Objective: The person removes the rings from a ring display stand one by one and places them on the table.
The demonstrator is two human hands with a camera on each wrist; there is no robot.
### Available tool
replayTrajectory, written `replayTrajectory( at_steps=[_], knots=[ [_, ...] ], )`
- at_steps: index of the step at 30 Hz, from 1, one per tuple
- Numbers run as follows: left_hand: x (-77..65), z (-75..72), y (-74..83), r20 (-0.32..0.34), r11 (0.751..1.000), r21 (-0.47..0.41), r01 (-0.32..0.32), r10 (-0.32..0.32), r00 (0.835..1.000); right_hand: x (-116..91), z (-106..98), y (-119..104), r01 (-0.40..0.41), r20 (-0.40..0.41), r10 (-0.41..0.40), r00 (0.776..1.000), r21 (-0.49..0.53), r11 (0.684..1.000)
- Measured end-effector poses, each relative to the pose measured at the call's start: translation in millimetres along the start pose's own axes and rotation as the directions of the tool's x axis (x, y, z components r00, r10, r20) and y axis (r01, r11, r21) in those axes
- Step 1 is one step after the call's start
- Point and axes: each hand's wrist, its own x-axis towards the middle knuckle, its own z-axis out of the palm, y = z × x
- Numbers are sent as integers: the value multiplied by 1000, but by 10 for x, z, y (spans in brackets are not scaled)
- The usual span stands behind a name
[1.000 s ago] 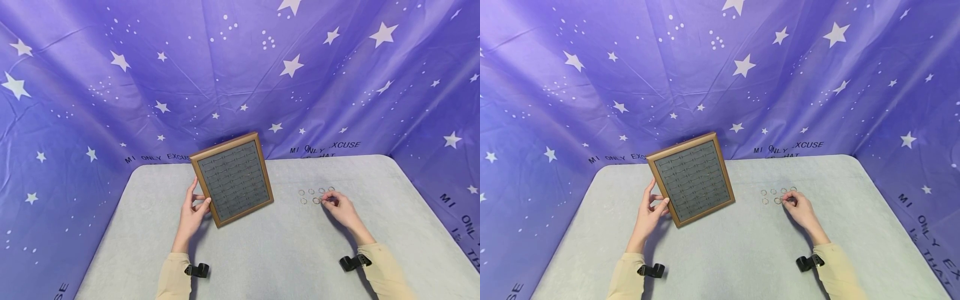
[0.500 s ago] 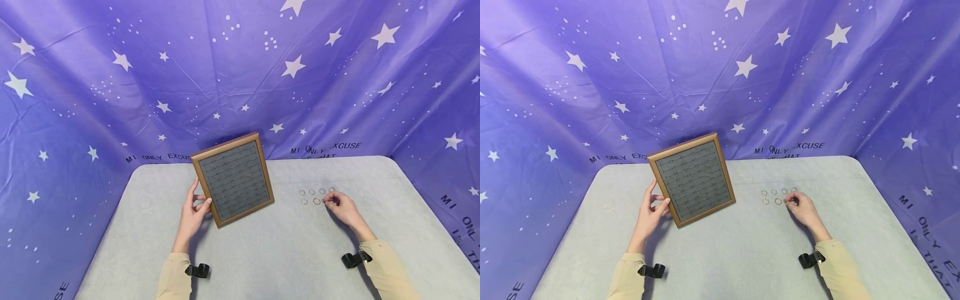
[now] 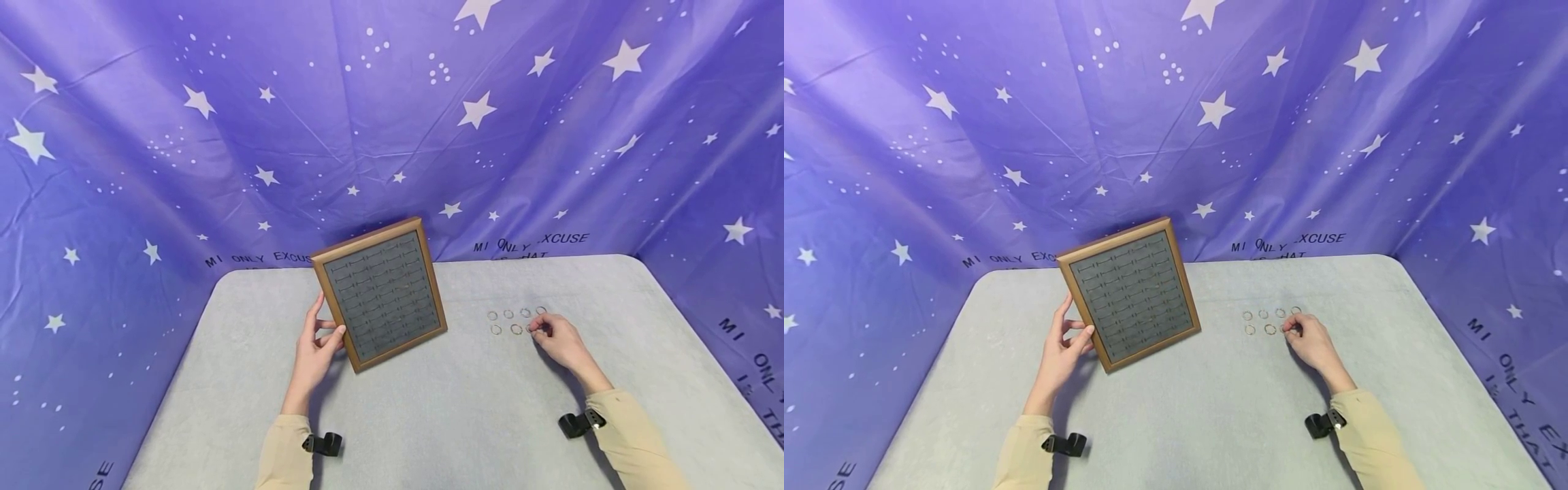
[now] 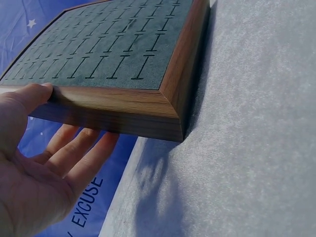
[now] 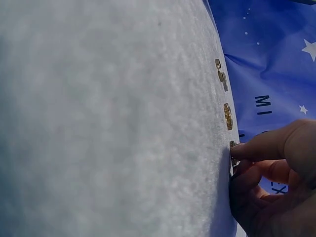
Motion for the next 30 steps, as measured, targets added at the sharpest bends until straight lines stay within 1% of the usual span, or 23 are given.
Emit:
replayTrajectory(
  at_steps=[13,17,19,21,23,26,28,30],
  knots=[
    [-10,-12,-22,-8,1000,5,6,-6,1000,11,1,23,-15,-7,15,1000,-11,1000],
    [-23,-8,-55,-13,999,7,32,-32,999,-8,-12,38,-14,-22,14,1000,16,1000],
    [-33,-10,-74,-8,999,21,47,-47,999,-26,-24,40,-17,-29,18,999,32,999],
    [-49,-23,-93,0,997,60,46,-46,999,-48,-41,37,-15,-33,17,999,53,998],
    [-70,-48,-106,7,994,108,13,-14,1000,-68,-65,31,-11,-36,13,999,71,997],
    [-98,-108,-155,15,980,183,-78,76,997,-102,-109,32,6,-59,1,998,107,994],
    [-104,-162,-228,14,969,212,-123,123,992,-122,-141,39,16,-86,-6,996,124,992],
    [-89,-232,-349,6,959,242,-144,147,989,-138,-169,54,29,-114,-13,993,140,990]
  ],
)
